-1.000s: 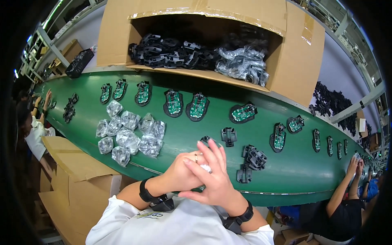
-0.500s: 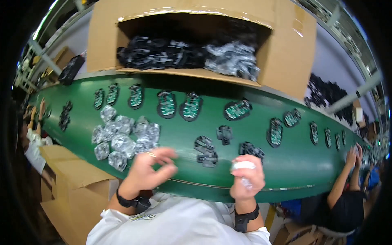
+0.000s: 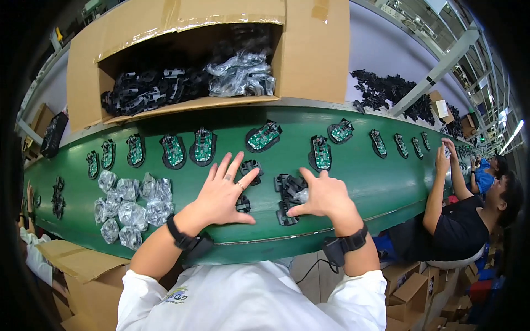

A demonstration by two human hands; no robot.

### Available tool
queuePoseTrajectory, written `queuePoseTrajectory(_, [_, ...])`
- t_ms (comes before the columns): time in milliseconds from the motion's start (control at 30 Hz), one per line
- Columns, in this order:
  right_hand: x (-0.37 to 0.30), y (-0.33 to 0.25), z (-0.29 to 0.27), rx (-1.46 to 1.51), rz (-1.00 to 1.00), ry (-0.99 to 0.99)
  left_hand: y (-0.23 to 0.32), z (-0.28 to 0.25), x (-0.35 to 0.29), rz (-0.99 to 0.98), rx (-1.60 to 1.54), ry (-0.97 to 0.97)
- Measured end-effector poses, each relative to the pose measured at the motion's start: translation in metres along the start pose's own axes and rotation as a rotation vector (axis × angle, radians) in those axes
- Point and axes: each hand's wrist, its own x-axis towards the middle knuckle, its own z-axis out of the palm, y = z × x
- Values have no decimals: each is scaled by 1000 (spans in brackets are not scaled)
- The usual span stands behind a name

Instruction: Assembling components for computer mice on a factory assembly line and packaging them into boxes.

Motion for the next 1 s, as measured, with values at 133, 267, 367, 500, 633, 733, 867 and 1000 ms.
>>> queuePoseTrajectory(133, [3,-12,17,-2,-73,81,5,29,0,51,-5,-15])
queuePoseTrajectory(267, [2,-28,40,256,-156,127,13,39,-6,85,-165,100])
queuePoseTrajectory(367, [4,-42,51,407,-122,202,16,41,0,55,-226,189])
queuePoseTrajectory(500, [9,-53,49,503,-125,215,15,45,4,35,-295,277])
queuePoseTrajectory(633, [13,-55,57,744,-141,248,12,48,6,75,-404,365])
queuePoseTrajectory(733, [20,-56,60,894,-177,239,10,49,4,54,-458,397])
queuePoseTrajectory(867, [21,-63,62,1056,-245,245,9,37,1,52,-488,389])
queuePoseTrajectory(1000, [6,-77,34,1104,-373,356,8,-21,-10,201,-227,540])
